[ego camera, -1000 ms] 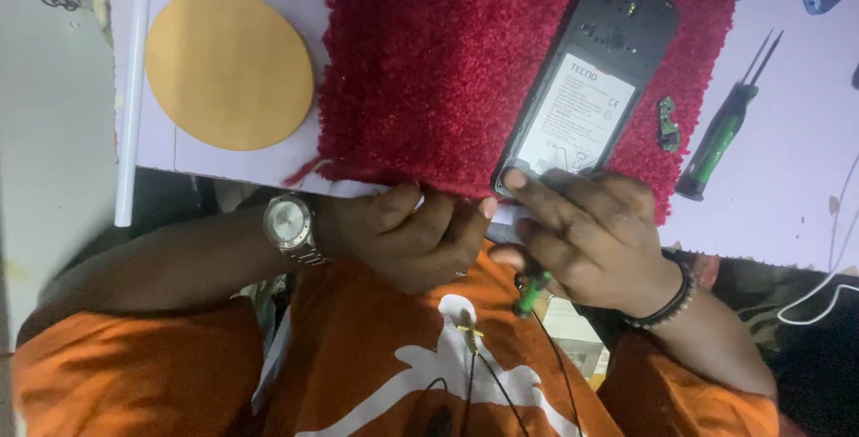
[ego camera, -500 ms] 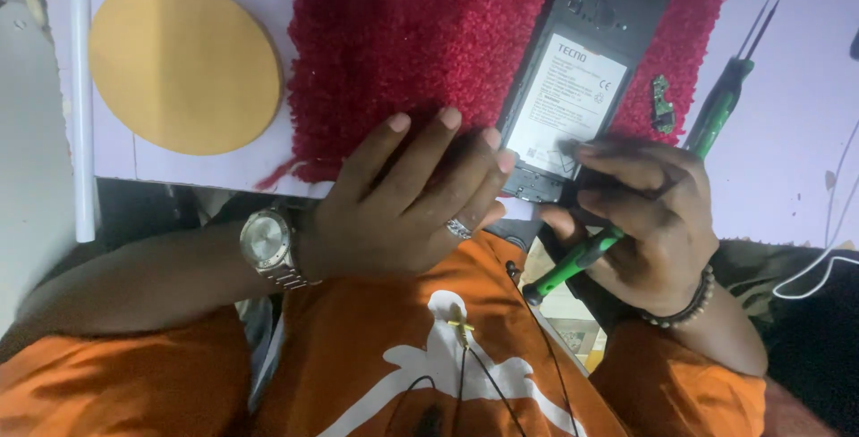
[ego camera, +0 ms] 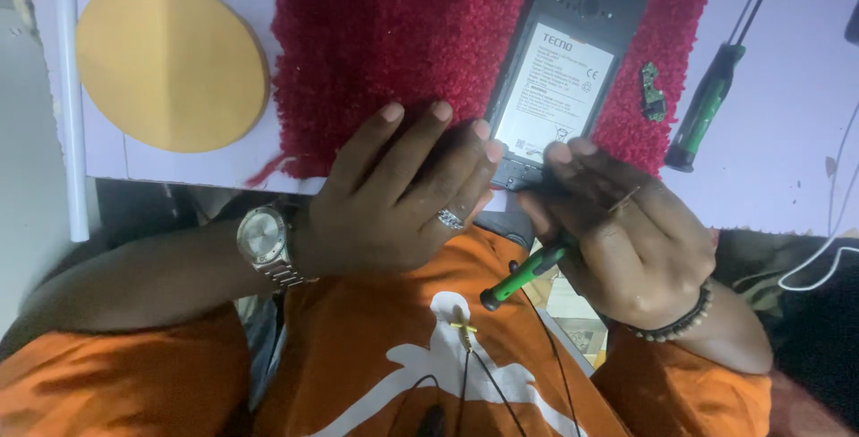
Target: Repairing a mobile phone by installing a small circuit board into the chassis
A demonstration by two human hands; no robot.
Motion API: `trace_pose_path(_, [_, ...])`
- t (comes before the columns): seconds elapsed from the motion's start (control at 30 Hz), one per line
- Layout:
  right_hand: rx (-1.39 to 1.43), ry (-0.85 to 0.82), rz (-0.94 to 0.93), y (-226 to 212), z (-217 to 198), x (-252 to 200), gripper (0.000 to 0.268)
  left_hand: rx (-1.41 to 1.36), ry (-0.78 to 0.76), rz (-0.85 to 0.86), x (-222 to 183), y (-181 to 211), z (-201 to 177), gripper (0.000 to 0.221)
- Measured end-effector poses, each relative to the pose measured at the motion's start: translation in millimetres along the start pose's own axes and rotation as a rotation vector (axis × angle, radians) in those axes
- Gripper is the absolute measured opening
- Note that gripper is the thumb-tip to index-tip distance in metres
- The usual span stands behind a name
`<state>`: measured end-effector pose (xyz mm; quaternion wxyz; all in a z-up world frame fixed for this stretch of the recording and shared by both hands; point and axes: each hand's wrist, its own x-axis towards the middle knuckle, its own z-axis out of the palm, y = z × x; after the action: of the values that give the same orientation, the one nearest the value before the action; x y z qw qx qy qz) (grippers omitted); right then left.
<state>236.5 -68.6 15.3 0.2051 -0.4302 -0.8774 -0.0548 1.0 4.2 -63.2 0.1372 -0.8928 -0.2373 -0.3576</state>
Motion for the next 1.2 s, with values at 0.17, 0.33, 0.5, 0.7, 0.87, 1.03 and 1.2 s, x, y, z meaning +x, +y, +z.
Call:
trace_pose_path(0.17, [-0.136, -0.028, 0.005, -10, -1, 10, 0.026, -0.034, 0.055, -0.03, 0, 1, 3, 0.027])
trace_pose_path(0.33, [-0.279, 0.059, -0.042, -13, 10, 3, 0.019, -0.093, 0.067, -0.083, -7, 7, 7, 0.025])
trace_pose_path(0.5, [-0.38, 0.118, -0.095, -12, 17, 2, 0.017, -0.166, 0.124, -0.152, -3, 5, 1, 0.022])
trace_pose_path(0.7, [-0.427, 0.156, -0.173, -6, 21, -2, 0.02, 0.152, 0.136, 0.093, 8, -7, -6, 0.019])
trace_pose_path(0.87, [-0.371, 0.161, -0.179, -2, 21, -5, 0.014, 0.09, 0.119, 0.134, 9, -8, -7, 0.02])
trace_pose_path(1.03, [-0.298, 0.121, -0.226, 4, 18, -6, 0.015, 0.075, 0.149, 0.161, 8, -9, -3, 0.018])
trace_pose_path(1.2, [-0.218, 0.095, -0.217, 8, 20, -10, 0.018, 0.093, 0.147, 0.159, 8, -10, -7, 0.014])
